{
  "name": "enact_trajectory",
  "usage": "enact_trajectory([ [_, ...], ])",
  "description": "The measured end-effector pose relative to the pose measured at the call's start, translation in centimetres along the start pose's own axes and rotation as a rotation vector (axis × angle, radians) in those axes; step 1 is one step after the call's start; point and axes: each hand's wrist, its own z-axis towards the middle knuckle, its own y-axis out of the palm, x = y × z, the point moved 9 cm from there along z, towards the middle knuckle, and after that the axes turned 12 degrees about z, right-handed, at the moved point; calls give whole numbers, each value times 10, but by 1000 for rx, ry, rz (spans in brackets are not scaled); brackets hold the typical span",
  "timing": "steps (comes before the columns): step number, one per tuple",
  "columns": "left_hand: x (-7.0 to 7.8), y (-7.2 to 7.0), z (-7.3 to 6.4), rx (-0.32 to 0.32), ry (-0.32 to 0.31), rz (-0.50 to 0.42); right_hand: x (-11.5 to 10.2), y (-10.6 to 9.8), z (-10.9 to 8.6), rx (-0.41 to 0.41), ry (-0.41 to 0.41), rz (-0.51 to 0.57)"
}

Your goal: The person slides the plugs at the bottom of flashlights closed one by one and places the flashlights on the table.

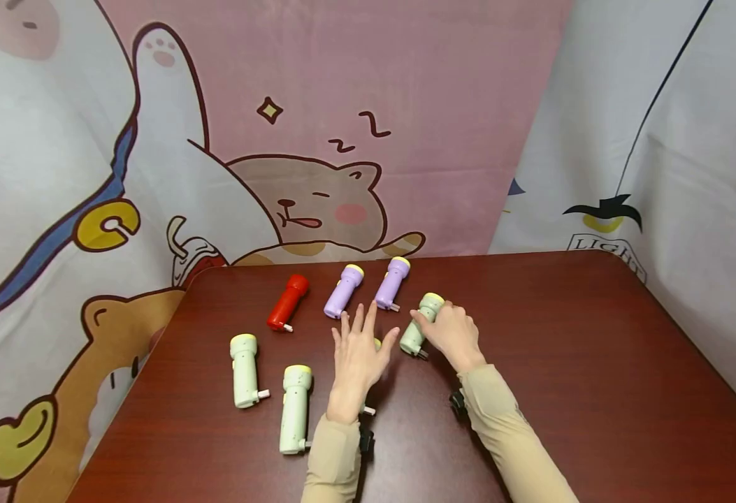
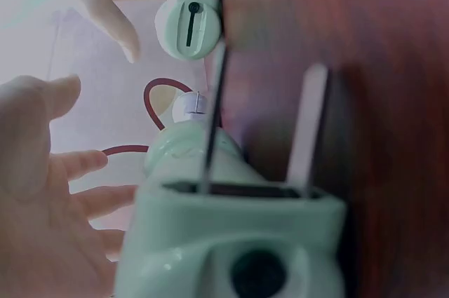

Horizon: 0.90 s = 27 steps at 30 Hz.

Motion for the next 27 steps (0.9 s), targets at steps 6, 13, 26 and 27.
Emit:
enact_trajectory([
  [6, 1, -5, -1, 45, 20, 13, 4, 15, 6, -94, 111, -11],
  [13, 3, -9, -2, 88, 42, -6, 3, 17, 7, -97, 143, 110],
  [26, 12, -15, -6, 147, 140, -53, 10, 14, 5, -98, 181, 280],
  [27, 13, -15, -7, 155, 153, -48, 10, 13, 5, -93, 176, 284],
])
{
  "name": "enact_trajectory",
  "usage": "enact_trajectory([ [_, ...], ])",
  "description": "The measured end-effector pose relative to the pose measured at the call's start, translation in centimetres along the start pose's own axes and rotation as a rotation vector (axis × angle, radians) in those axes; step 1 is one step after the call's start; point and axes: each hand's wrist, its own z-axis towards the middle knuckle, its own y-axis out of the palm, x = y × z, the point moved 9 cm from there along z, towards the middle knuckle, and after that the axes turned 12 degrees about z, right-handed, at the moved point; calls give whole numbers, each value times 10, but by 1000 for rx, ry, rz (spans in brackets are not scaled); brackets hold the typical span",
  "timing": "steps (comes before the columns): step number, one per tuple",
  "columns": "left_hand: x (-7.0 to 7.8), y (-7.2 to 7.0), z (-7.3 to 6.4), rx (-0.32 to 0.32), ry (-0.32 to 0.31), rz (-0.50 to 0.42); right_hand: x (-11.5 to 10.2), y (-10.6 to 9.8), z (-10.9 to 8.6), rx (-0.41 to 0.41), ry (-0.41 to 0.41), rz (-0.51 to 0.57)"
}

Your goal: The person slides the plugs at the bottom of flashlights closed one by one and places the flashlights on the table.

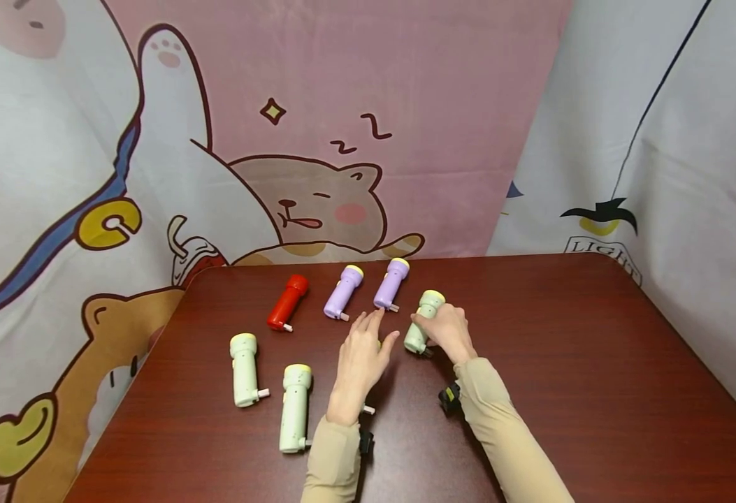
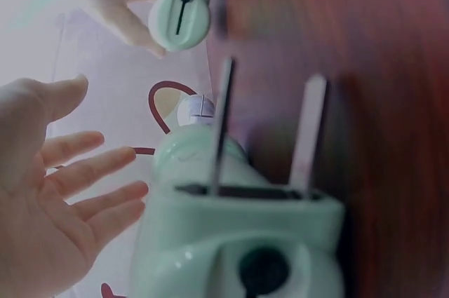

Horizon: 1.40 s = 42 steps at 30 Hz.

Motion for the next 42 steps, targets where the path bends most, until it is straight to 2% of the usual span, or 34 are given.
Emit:
enact_trajectory([
  [6, 12, -5, -1, 46, 83, 4, -6, -8, -4, 9, -33, 31],
  [12, 22, -3, -1, 47, 142, 15, -15, -16, -9, 23, -83, 65],
  [18, 35, -3, -2, 99, 210, 76, -23, -24, -17, 21, -107, 74],
  [26, 47, -4, -3, 117, 240, 37, -32, -36, -25, 36, -129, 64],
  [42, 57, -17, -6, 261, 278, 2, -37, -47, -34, 52, -136, 95],
])
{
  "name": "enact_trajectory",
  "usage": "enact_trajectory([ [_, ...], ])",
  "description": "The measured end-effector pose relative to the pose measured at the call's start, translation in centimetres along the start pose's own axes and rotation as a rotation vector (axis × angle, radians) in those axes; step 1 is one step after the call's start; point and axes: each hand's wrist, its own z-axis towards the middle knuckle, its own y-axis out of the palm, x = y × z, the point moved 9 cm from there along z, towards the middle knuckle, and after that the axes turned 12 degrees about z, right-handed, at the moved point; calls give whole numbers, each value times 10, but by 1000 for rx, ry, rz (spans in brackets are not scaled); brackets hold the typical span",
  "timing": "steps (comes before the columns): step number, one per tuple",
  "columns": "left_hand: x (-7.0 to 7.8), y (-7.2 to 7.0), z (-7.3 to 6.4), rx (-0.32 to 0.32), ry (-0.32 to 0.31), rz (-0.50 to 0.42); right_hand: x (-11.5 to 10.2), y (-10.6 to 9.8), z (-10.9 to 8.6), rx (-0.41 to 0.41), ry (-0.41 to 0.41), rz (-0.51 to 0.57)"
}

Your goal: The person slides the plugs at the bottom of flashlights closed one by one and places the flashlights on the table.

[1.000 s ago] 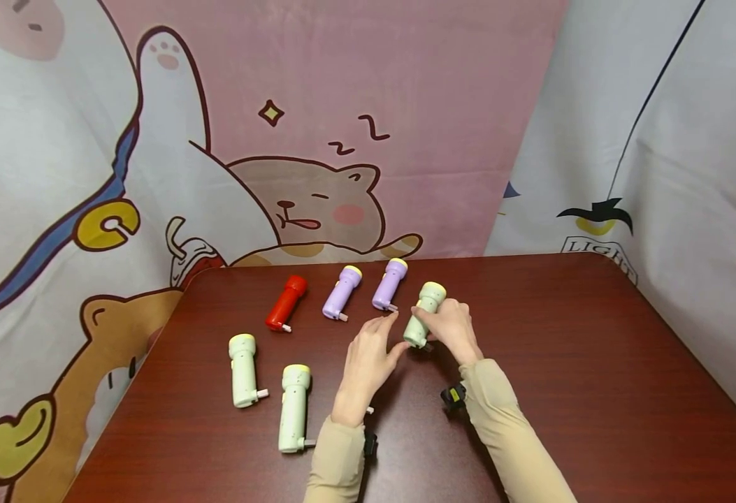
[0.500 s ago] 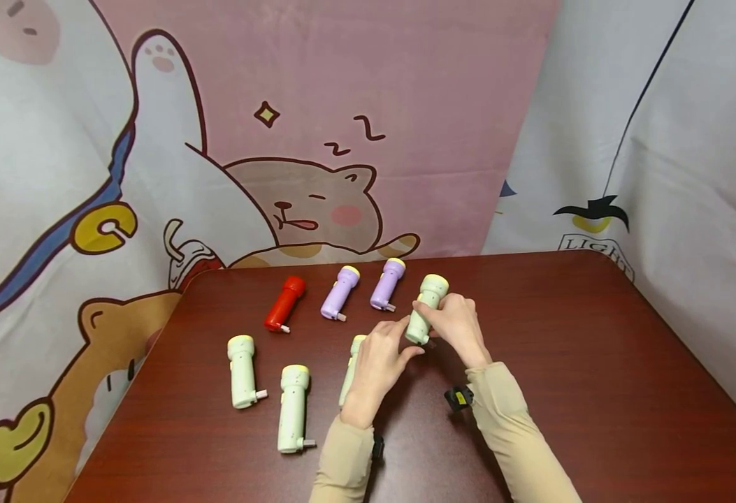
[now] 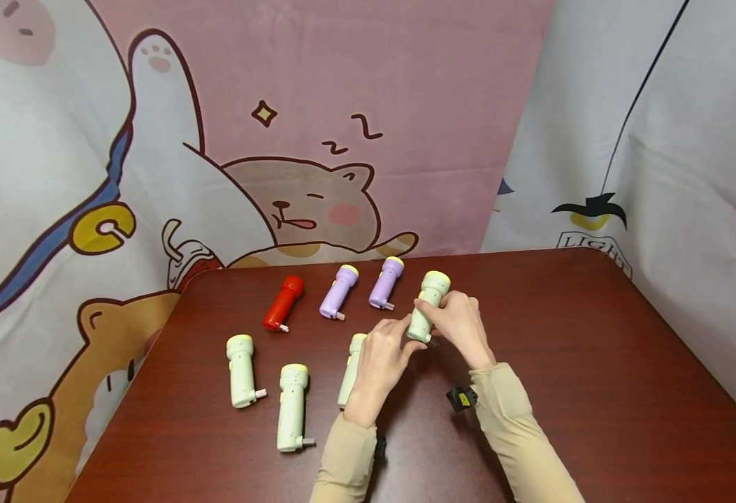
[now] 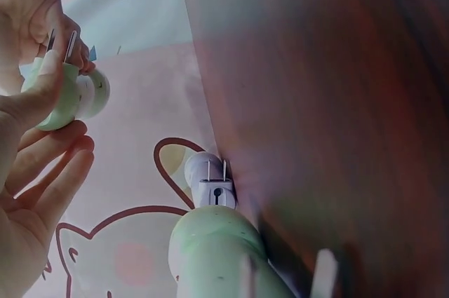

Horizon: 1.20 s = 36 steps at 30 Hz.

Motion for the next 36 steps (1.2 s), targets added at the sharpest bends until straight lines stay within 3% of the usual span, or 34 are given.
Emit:
enact_trajectory([
  [14, 1, -7, 0, 67, -3, 1, -6, -1, -5, 10, -4, -17],
  [36, 4, -12, 0, 107, -21, -3, -6, -2, -7, 10, 8, -30],
])
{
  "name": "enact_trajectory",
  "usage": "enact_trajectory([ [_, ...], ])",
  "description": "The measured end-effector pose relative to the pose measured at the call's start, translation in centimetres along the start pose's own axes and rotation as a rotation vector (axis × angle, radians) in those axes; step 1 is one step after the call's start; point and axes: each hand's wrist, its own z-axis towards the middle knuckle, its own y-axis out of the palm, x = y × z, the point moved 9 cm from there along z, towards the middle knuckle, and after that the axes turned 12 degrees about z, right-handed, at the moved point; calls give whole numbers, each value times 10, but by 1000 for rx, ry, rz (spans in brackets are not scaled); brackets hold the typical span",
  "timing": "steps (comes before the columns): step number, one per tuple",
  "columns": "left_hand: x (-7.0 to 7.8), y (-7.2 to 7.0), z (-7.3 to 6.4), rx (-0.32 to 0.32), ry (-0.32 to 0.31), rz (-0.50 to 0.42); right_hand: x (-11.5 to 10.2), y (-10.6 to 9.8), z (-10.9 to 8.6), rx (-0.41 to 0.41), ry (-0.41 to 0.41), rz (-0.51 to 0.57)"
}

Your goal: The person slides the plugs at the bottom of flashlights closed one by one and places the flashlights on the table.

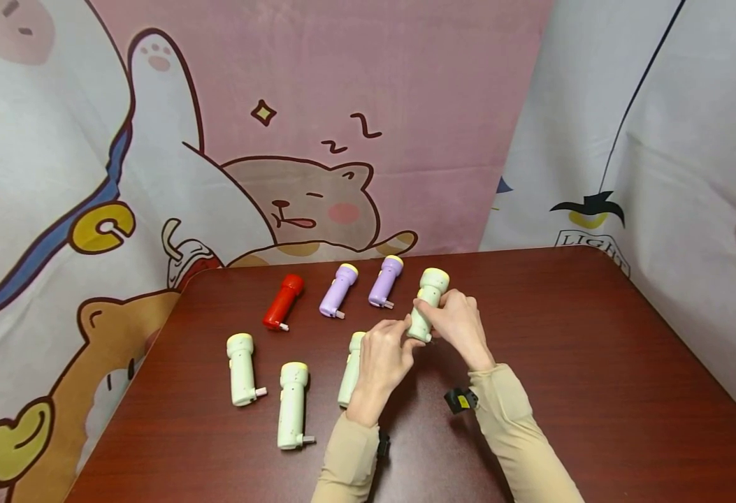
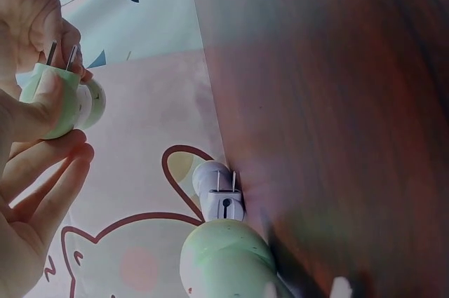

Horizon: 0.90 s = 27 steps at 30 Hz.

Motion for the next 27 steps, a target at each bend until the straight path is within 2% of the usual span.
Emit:
enact_trajectory([
  [12, 1, -1, 1, -7, -4, -4, -3, -4, -3, 8, -8, -17],
  [27, -1, 1, 2, -17, -5, -66, -4, -5, -4, 6, -20, -30],
])
